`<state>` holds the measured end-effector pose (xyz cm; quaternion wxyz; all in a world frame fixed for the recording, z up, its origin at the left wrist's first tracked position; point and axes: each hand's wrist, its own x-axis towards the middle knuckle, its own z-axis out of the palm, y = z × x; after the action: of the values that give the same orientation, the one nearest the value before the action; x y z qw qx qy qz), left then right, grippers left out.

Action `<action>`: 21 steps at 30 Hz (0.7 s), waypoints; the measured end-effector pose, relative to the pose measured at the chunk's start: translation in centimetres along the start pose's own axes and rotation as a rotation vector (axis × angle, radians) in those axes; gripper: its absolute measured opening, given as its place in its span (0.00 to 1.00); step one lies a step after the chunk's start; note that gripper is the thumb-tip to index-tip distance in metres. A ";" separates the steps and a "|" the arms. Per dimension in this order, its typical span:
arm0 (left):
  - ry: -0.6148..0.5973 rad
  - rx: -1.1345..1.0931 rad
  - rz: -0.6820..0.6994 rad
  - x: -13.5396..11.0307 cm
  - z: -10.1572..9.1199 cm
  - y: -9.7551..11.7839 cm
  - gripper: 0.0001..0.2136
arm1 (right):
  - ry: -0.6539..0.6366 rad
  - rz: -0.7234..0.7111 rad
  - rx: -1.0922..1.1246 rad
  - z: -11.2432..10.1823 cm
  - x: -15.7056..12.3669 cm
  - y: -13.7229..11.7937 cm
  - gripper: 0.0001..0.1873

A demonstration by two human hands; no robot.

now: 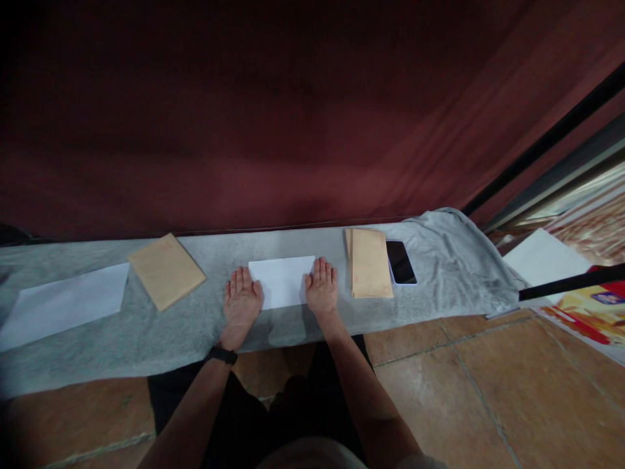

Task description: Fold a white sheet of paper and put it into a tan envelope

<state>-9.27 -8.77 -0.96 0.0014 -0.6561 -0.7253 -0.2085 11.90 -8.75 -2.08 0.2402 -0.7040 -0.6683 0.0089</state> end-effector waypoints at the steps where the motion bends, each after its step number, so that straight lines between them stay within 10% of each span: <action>1: 0.012 0.000 -0.010 -0.2 -0.2 -0.1 0.29 | 0.007 0.008 -0.001 -0.2 -0.1 0.1 0.30; 21: -0.128 0.049 0.453 -8.0 -0.8 2.5 0.30 | -0.239 -0.342 0.113 -3.3 -7.2 -4.8 0.29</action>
<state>-5.99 -16.51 -1.71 0.0179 -0.8139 -0.5628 -0.1432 7.70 -16.65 0.31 0.1964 -0.5598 -0.8001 0.0891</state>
